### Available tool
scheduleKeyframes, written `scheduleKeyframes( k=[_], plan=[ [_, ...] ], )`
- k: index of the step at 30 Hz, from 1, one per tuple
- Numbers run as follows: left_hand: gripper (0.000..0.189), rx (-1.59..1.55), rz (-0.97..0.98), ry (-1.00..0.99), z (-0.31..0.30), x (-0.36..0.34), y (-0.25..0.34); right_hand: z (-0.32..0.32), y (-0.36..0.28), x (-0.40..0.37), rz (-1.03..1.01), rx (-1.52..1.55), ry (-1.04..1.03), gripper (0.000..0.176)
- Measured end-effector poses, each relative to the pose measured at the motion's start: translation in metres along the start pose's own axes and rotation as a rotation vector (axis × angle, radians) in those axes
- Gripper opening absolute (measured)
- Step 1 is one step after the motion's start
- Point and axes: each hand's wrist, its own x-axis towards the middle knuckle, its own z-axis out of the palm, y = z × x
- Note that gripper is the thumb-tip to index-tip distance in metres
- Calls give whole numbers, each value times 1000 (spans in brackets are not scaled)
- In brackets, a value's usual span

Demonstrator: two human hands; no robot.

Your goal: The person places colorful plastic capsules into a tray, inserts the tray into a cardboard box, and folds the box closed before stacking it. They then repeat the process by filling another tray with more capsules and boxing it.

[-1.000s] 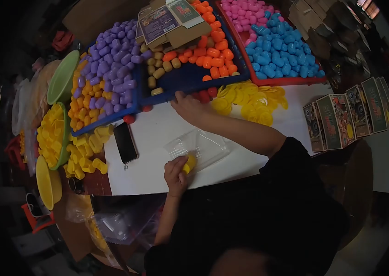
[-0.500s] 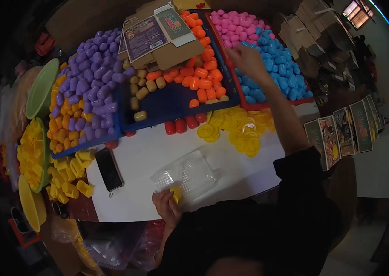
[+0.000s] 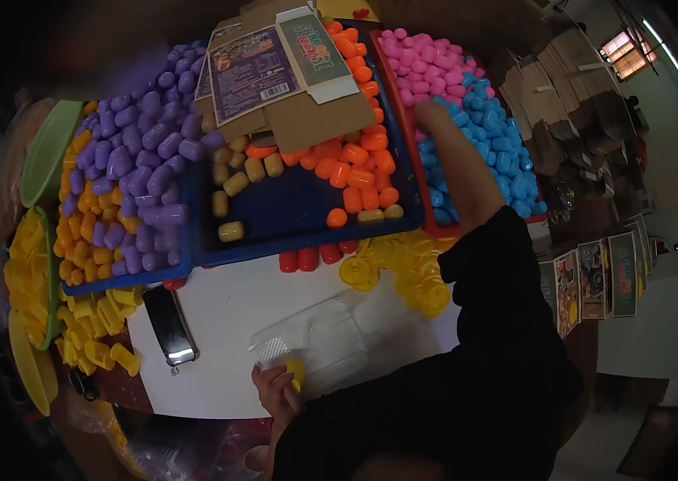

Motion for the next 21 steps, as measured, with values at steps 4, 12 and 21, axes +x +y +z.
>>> scheduleKeyframes(
  k=[4, 12, 21],
  plan=[
    [16, -49, 9, 27, 1, 1, -1, -12, 26, -23, -137, 121, 72, 26],
    [13, -100, 6, 3, -2, 8, 5, -79, 75, -133, -46, 357, -172, 38],
    [17, -69, 4, 24, -4, 9, 8, -17, 35, -107, 162, 114, 40, 43]
  ],
)
